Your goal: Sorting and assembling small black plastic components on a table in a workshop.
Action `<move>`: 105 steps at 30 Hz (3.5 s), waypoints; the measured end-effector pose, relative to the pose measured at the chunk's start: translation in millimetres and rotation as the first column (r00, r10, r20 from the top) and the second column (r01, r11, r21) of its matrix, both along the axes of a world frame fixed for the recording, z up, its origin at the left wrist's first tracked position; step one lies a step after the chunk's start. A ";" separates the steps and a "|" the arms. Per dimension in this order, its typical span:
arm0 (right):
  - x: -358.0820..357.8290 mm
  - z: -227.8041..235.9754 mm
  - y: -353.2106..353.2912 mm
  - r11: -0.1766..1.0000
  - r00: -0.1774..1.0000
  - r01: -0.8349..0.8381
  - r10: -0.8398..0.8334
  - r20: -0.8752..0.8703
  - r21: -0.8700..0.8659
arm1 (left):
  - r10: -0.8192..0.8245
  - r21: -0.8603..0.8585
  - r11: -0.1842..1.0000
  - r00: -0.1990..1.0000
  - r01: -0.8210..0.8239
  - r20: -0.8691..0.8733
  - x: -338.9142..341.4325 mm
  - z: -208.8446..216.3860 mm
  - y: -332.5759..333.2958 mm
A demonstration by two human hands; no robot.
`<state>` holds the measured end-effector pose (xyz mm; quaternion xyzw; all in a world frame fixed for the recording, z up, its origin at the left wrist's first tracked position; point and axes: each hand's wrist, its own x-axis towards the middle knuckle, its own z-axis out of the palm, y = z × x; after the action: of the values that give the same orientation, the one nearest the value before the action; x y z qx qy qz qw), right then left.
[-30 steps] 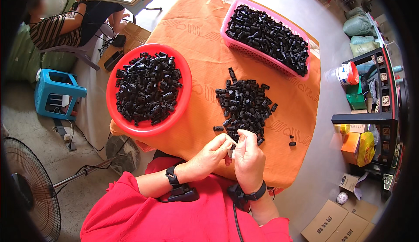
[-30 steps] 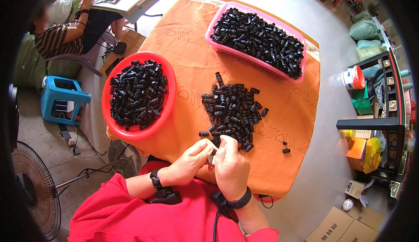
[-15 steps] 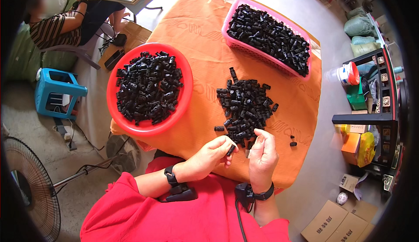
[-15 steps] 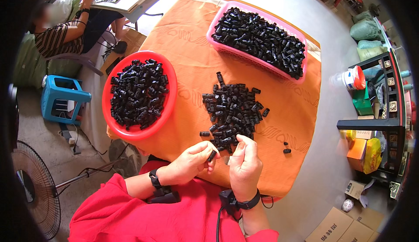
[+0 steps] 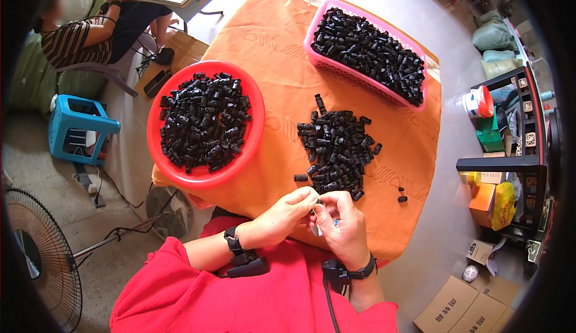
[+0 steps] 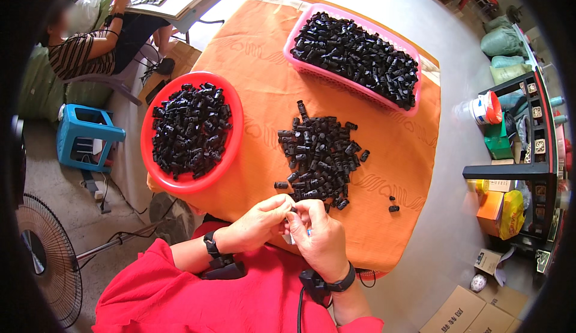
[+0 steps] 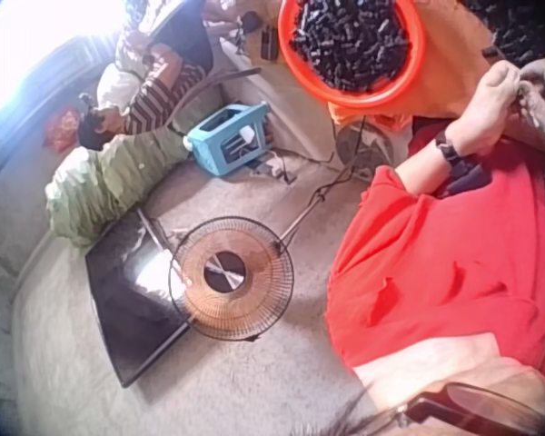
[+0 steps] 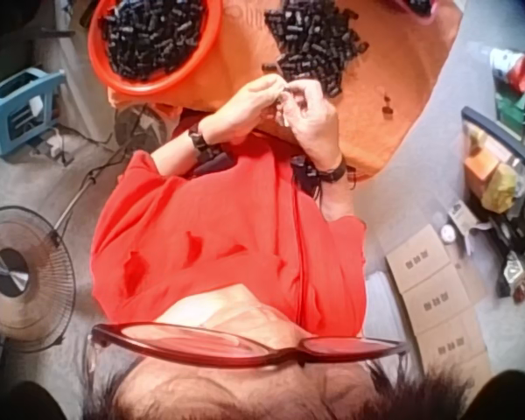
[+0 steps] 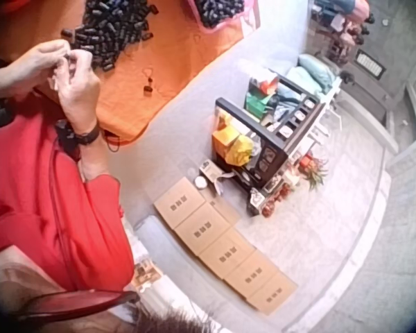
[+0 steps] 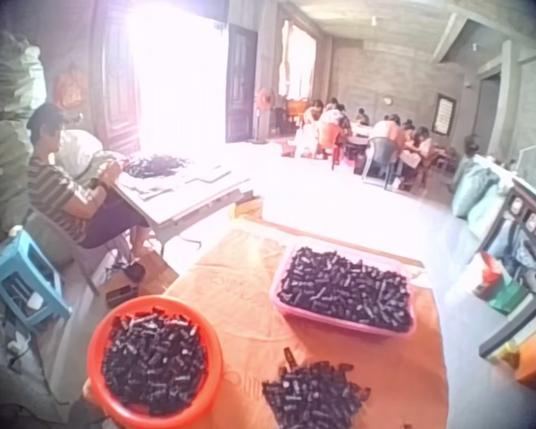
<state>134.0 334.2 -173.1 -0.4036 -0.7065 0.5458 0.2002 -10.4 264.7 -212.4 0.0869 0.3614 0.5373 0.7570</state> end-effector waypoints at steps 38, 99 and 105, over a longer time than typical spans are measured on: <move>10.7 -4.3 2.8 0.991 0.989 0.121 -0.125 -0.077 -0.056 | -0.077 -0.025 0.997 0.988 0.074 -0.135 -37.7 3.2 16.1; 17.4 0.7 8.7 0.969 0.996 -0.056 0.072 -0.058 0.241 | -0.133 -0.009 0.991 0.980 0.135 0.146 -20.3 7.2 8.1; 17.3 -3.4 4.7 0.964 0.996 -0.074 0.082 -0.022 0.256 | -0.140 0.008 0.990 0.987 0.140 0.083 -20.0 -0.1 8.2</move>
<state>151.3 338.8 -176.5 -0.3375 -0.7829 0.4642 0.2404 -30.4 273.0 -212.5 0.0904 0.3218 0.4864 0.8073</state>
